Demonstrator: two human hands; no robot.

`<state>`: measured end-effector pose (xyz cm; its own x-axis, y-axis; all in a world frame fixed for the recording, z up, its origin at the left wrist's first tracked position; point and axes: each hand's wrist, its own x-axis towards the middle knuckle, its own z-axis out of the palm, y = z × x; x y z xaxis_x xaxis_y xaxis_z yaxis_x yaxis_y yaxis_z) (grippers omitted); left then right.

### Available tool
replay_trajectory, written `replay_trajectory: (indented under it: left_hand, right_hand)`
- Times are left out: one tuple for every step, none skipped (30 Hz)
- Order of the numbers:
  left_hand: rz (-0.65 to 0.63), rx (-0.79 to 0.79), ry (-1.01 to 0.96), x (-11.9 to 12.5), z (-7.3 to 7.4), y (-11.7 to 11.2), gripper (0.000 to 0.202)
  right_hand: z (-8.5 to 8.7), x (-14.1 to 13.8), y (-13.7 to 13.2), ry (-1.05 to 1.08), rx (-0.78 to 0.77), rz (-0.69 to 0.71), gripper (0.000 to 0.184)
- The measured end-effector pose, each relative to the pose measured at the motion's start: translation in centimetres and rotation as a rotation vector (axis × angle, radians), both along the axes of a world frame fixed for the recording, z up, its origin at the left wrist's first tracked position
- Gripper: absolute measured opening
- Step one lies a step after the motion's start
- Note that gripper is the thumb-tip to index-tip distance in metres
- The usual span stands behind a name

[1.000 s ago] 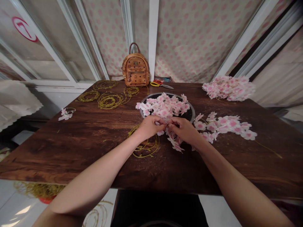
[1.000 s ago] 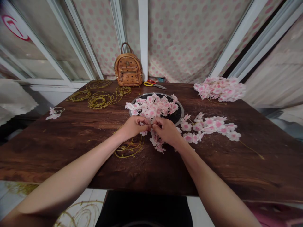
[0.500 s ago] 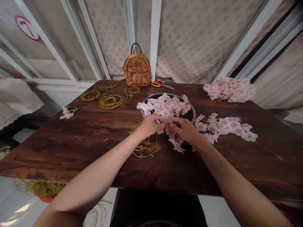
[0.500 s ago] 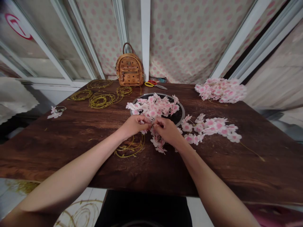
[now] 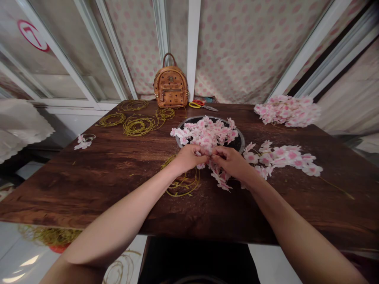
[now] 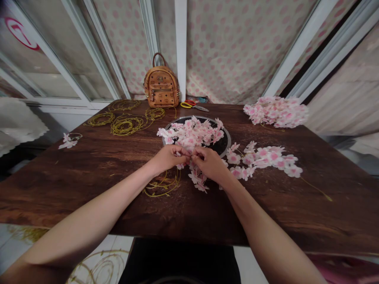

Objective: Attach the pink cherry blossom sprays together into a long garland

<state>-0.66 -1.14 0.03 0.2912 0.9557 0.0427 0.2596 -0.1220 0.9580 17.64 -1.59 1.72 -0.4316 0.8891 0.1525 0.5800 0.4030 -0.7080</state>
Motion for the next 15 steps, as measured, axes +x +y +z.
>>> replay_trajectory:
  left_hand:
    - [0.000, 0.006, 0.004, 0.02, -0.07, 0.02, 0.013]
    - [0.000, 0.009, 0.006, 0.03, -0.13, 0.05, 0.013]
    - [0.000, 0.010, 0.009, 0.04, -0.20, 0.08, 0.013]
    - [-0.001, 0.014, 0.012, 0.04, -0.25, 0.11, 0.012]
    - [-0.002, 0.020, 0.016, 0.03, -0.28, 0.13, 0.012]
    - [-0.005, 0.027, 0.020, 0.01, -0.30, 0.16, 0.011]
    - [-0.007, 0.037, 0.021, -0.01, -0.29, 0.18, 0.011]
    - [-0.007, 0.049, 0.021, -0.03, -0.26, 0.19, 0.010]
    - [-0.007, 0.061, 0.018, -0.06, -0.22, 0.20, 0.008]
    - [-0.005, 0.072, 0.012, -0.08, -0.17, 0.20, 0.007]
    - [-0.003, 0.084, 0.004, -0.10, -0.11, 0.19, 0.006]
    - [0.000, 0.096, -0.002, -0.11, -0.06, 0.18, 0.005]
    - [0.006, 0.108, -0.007, -0.12, -0.03, 0.17, 0.005]
    - [0.013, 0.117, -0.009, -0.13, -0.01, 0.16, 0.005]
    - [0.020, 0.125, -0.010, -0.14, 0.00, 0.14, 0.005]
  right_hand:
    - [-0.02, 0.00, 0.03, -0.004, -0.001, 0.001, 0.013]
    - [-0.04, 0.01, 0.06, -0.005, -0.008, 0.002, 0.013]
    - [-0.05, 0.02, 0.09, -0.005, -0.016, 0.002, 0.013]
    - [-0.06, 0.03, 0.11, -0.005, -0.023, 0.000, 0.013]
    - [-0.04, 0.03, 0.12, -0.005, -0.028, -0.002, 0.013]
    - [-0.01, 0.02, 0.11, -0.005, -0.034, -0.002, 0.013]
    - [0.04, 0.00, 0.08, -0.002, -0.044, -0.001, 0.013]
    - [0.10, -0.03, 0.03, 0.006, -0.059, 0.002, 0.012]
    - [0.17, -0.07, -0.04, 0.021, -0.079, 0.006, 0.012]
    - [0.24, -0.12, -0.12, 0.042, -0.099, 0.006, 0.012]
    - [0.31, -0.16, -0.21, 0.062, -0.121, 0.001, 0.012]
    - [0.37, -0.19, -0.28, 0.080, -0.143, -0.010, 0.013]
    - [0.41, -0.19, -0.32, 0.094, -0.165, -0.025, 0.013]
    - [0.43, -0.15, -0.33, 0.102, -0.186, -0.039, 0.014]
    - [0.45, -0.08, -0.31, 0.103, -0.202, -0.051, 0.015]
